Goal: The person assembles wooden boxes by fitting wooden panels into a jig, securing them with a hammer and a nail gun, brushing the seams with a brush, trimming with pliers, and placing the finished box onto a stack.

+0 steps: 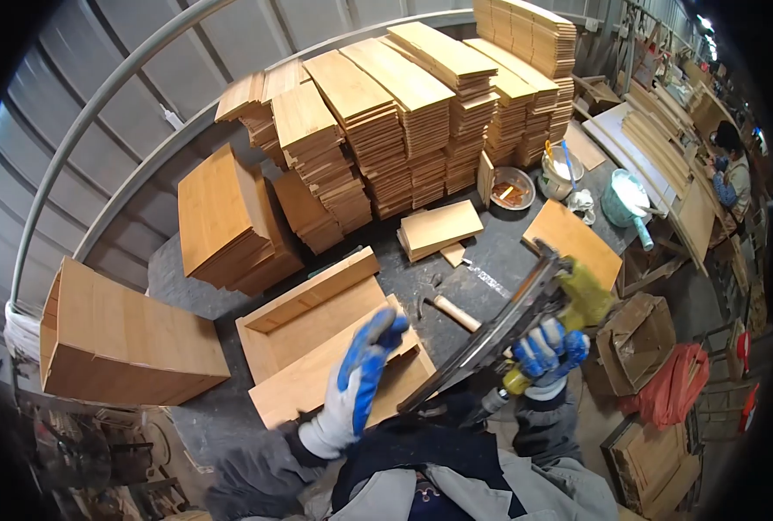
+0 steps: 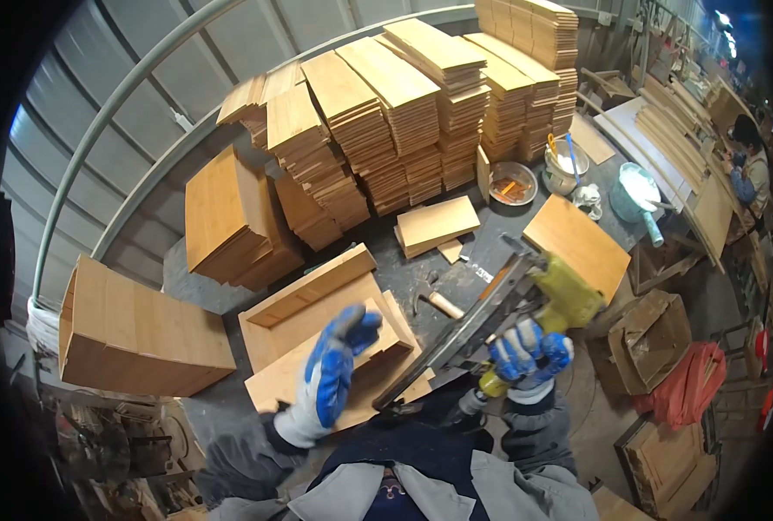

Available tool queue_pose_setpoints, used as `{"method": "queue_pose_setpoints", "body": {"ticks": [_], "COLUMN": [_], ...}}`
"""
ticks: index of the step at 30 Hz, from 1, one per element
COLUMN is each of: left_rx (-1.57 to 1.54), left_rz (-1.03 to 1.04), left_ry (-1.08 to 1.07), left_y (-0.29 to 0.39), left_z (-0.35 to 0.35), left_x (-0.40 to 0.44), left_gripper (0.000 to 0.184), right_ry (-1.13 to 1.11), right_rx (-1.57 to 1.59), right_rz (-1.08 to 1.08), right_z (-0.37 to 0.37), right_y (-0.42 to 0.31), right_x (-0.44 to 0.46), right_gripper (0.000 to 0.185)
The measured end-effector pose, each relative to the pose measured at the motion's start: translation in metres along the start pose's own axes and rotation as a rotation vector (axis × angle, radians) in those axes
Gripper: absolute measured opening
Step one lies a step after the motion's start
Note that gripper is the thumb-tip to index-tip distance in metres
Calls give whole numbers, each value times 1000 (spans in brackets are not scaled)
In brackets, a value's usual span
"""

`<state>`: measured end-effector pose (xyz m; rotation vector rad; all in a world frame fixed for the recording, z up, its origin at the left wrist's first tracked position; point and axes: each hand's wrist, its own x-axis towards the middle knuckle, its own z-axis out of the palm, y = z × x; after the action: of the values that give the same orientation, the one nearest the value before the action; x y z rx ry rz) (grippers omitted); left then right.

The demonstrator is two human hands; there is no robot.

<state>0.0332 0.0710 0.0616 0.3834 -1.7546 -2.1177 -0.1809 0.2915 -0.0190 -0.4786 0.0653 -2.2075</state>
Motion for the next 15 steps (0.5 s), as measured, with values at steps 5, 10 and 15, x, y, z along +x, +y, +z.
{"method": "queue_pose_setpoints", "body": {"ticks": [5,10,15], "left_rx": [-720,-1220,-921], "left_rz": [-361,-404,-354], "left_ry": [88,-21,113], "left_y": [-74,-60,-50], "left_z": [29,69,82], "left_x": [-27,36,44], "left_gripper": [69,71,61], "right_ry": [-5,76,176], "right_rx": [-94,-266,-342], "right_rz": [40,22,160], "right_z": [33,28,32], "right_y": [-7,8,-29], "right_x": [0,-1,5], "right_gripper": [24,56,57]}}
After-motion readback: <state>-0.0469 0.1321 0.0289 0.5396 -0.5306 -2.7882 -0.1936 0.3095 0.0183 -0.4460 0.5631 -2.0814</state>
